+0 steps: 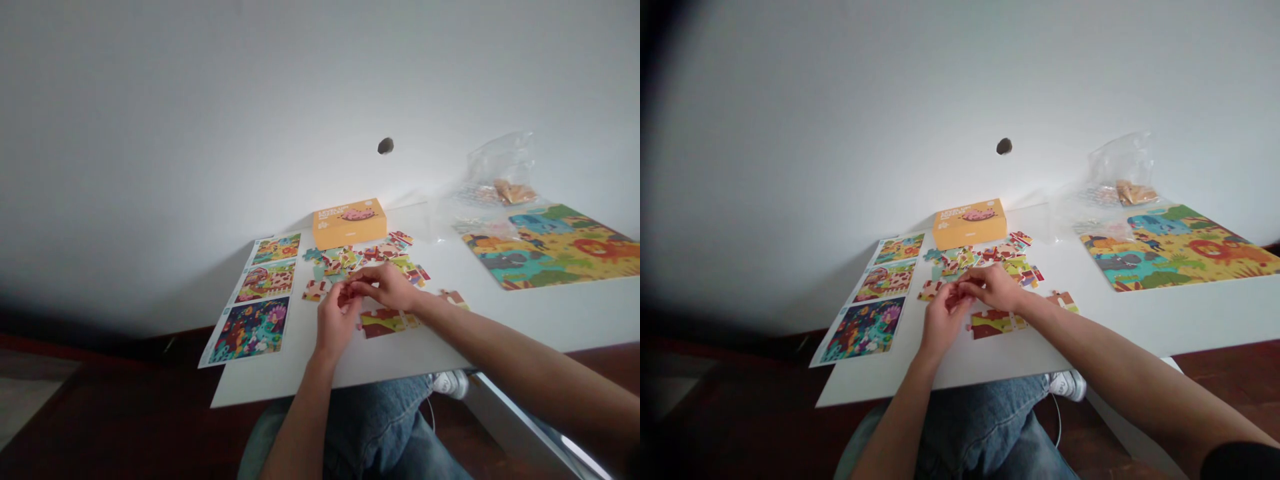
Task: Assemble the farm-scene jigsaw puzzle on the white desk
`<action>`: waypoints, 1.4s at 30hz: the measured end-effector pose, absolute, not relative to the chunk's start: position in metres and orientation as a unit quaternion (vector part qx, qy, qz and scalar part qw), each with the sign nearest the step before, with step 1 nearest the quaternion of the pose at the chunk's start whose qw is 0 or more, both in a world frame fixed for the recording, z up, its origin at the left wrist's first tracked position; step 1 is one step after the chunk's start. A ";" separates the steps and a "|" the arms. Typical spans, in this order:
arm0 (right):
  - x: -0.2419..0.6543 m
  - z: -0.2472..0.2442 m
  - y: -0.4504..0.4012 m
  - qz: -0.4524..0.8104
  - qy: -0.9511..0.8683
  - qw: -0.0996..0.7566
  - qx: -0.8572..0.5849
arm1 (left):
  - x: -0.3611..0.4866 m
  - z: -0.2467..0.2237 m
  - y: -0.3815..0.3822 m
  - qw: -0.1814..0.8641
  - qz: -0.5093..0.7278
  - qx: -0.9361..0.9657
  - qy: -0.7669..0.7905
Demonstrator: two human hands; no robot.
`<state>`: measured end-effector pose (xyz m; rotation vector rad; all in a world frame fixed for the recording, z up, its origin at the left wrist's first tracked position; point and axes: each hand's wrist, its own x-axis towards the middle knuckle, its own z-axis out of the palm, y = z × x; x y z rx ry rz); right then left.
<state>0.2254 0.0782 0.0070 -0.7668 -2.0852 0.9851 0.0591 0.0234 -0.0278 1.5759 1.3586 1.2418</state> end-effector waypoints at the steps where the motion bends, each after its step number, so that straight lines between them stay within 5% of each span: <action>1: 0.226 0.007 0.079 0.382 -0.805 0.344 -0.295 | 0.057 -0.029 0.025 0.343 0.478 0.603 0.539; 7: 0.233 0.006 0.090 0.262 -0.796 0.399 -0.372 | 0.050 -0.028 0.027 0.343 0.521 0.566 0.539; 12: 0.237 0.000 0.095 0.326 -0.814 0.323 -0.357 | 0.048 -0.015 0.020 0.339 0.536 0.557 0.536; 18: 0.236 0.001 0.091 0.334 -0.832 0.280 -0.342 | 0.038 0.001 0.015 0.251 0.435 0.653 0.566; 25: 0.237 -0.004 0.093 0.289 -0.865 0.266 -0.312 | 0.024 0.001 0.003 0.267 0.343 0.657 0.616; 33: 0.237 -0.003 0.095 0.266 -0.866 0.258 -0.337 | 0.025 -0.003 -0.001 0.100 0.259 0.733 0.621; 42: 0.243 0.002 0.092 0.244 -0.895 0.204 -0.312 | 0.028 0.000 -0.008 0.183 0.236 0.804 0.514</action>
